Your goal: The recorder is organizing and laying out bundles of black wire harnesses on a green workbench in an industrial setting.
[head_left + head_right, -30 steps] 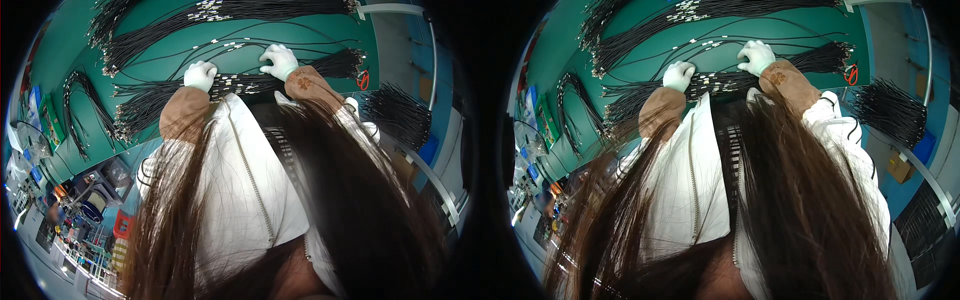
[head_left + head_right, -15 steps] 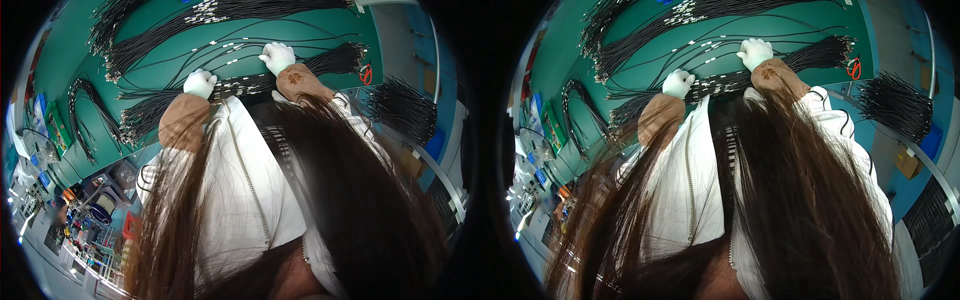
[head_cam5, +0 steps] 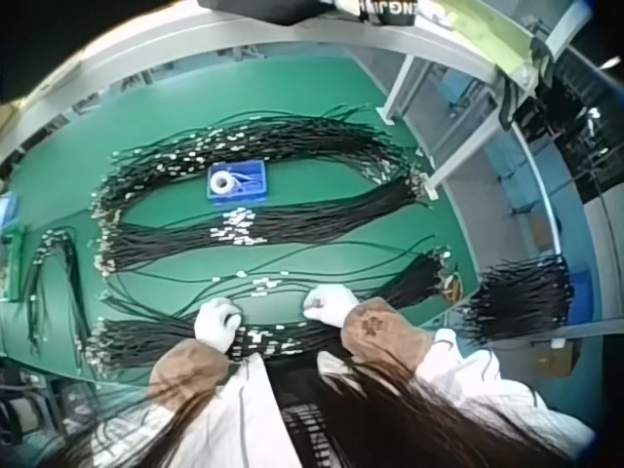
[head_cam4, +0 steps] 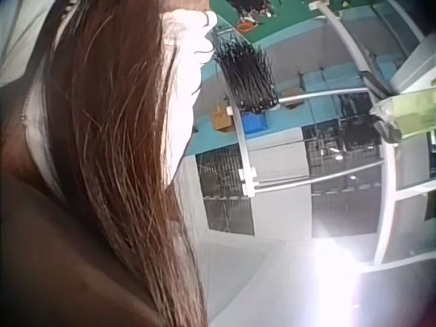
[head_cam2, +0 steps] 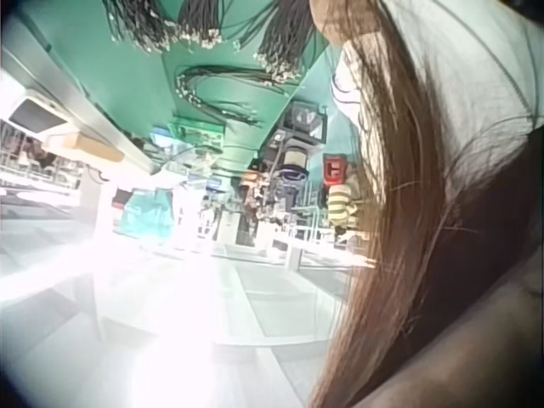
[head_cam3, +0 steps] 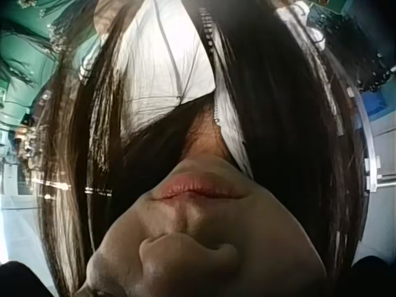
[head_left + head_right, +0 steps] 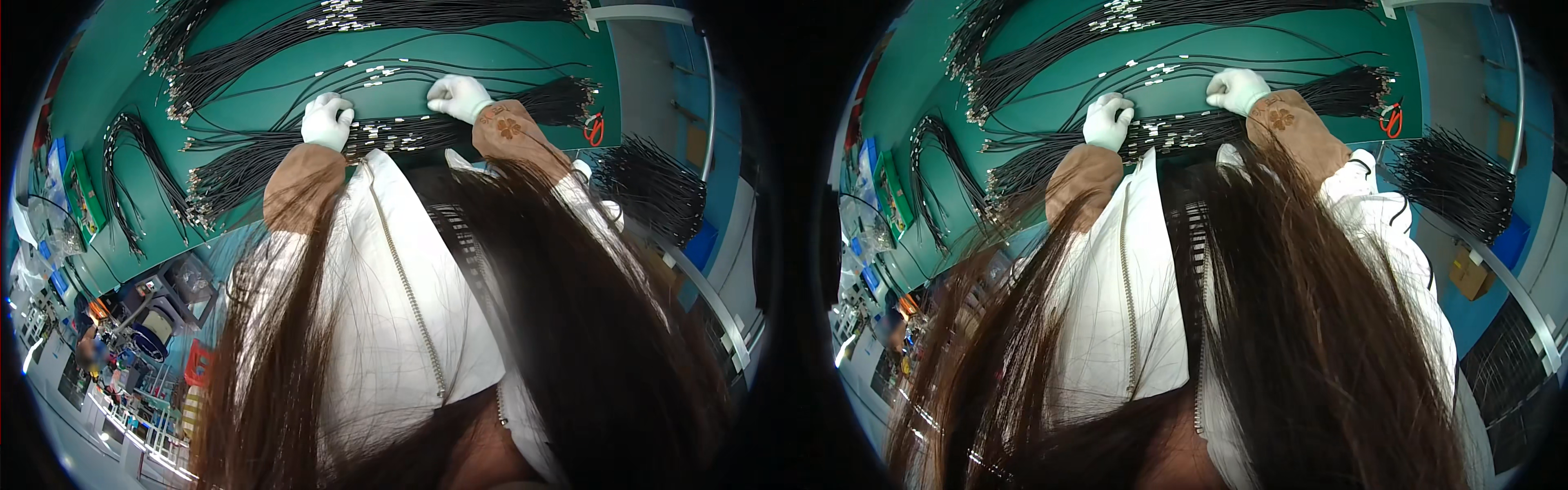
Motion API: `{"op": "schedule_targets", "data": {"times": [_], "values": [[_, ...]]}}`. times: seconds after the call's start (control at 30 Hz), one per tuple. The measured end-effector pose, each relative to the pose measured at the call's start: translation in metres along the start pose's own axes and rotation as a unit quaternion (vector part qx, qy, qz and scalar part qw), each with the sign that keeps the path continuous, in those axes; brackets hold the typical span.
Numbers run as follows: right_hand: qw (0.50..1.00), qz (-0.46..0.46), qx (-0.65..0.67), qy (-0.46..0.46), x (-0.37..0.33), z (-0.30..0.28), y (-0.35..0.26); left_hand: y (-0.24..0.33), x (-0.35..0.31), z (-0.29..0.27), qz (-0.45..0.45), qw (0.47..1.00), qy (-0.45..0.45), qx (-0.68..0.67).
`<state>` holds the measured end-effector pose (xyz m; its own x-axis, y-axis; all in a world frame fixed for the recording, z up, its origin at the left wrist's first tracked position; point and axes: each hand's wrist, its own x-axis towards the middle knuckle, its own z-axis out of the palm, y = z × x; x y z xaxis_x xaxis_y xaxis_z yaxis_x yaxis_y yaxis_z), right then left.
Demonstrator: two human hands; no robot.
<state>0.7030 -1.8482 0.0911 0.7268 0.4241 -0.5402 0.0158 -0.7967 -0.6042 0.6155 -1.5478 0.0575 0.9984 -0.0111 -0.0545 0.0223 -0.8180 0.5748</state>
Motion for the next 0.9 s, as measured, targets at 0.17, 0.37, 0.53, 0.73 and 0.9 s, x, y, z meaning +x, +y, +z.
{"op": "schedule_targets", "data": {"times": [0.17,0.37,0.53,0.73,0.9], "values": [[0.997,-0.006,-0.077,-0.031,-0.006,0.012,0.014,0.017,0.009,-0.014,0.005,0.995,-0.084,0.054],[0.991,-0.039,-0.116,-0.051,-0.001,0.016,-0.008,0.010,0.011,-0.009,-0.048,0.996,-0.073,0.031],[0.985,-0.055,-0.137,0.088,-0.002,0.022,-0.002,0.000,0.018,0.009,-0.117,0.991,-0.028,-0.058],[0.981,-0.037,-0.155,0.114,0.006,0.025,-0.016,0.007,0.020,0.008,-0.143,0.990,-0.012,-0.020],[0.973,-0.091,-0.149,0.150,0.012,0.038,-0.018,-0.003,0.021,0.013,-0.158,0.985,-0.026,-0.065]]}}
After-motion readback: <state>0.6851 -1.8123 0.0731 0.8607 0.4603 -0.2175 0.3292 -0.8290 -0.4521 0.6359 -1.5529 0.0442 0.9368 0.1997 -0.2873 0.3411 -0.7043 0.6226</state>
